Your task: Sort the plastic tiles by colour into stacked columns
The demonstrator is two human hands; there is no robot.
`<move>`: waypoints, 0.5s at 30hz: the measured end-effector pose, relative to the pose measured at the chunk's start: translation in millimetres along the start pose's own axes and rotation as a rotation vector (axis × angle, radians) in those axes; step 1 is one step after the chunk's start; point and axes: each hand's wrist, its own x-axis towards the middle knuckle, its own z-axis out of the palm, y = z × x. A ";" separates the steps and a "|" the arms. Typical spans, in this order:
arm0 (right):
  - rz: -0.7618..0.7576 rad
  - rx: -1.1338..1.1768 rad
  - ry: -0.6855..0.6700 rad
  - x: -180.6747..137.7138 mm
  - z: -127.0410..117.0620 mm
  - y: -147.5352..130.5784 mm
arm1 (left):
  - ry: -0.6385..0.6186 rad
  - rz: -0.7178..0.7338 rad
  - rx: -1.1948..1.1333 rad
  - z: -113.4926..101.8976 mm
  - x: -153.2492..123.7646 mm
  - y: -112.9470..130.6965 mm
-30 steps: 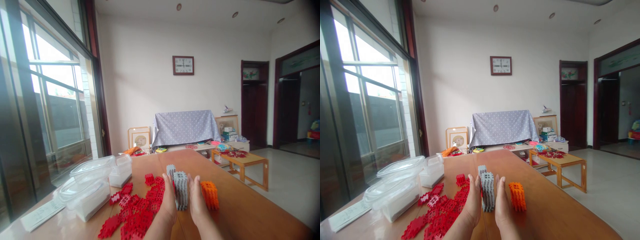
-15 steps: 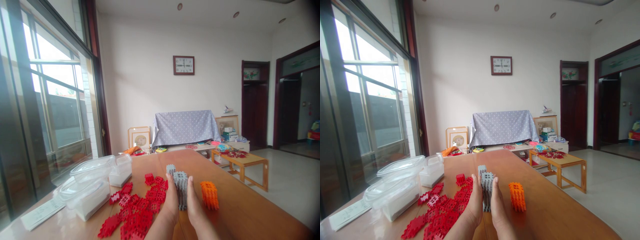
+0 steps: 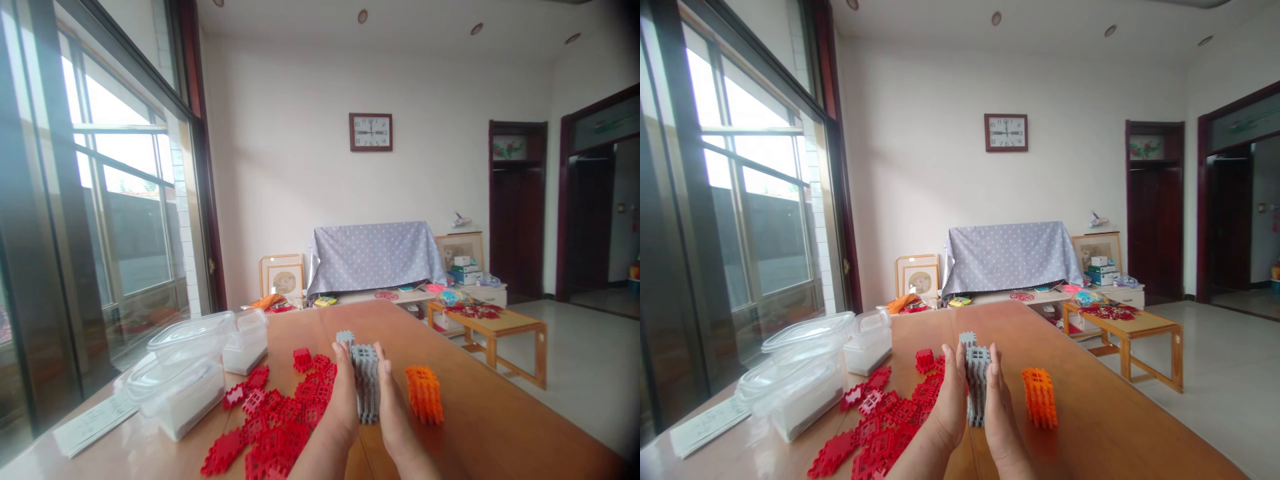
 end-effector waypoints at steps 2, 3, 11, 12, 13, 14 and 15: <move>-0.008 -0.061 -0.019 -0.7 1.4 -2.8 | -0.026 -0.009 -0.006 0.3 0.8 0.4; -0.013 -0.078 -0.019 -0.8 2.0 -4.0 | -0.030 -0.011 -0.004 0.7 0.7 0.7; -0.013 -0.060 -0.016 -0.9 -1.8 -5.3 | 0.035 0.000 0.061 4.5 -4.5 10.3; -0.018 -0.048 -0.023 -1.1 -2.3 -5.6 | 0.035 0.003 0.070 5.6 -5.9 12.8; -0.024 -0.037 -0.033 -1.4 -2.5 -6.3 | 0.025 0.004 0.075 6.9 -7.5 15.2; -0.029 -0.029 -0.043 -1.9 -2.3 -7.7 | 0.009 0.005 0.079 8.2 -9.1 17.4; -0.032 -0.024 -0.050 -2.5 -1.7 -9.5 | -0.008 0.004 0.080 9.6 -10.7 19.3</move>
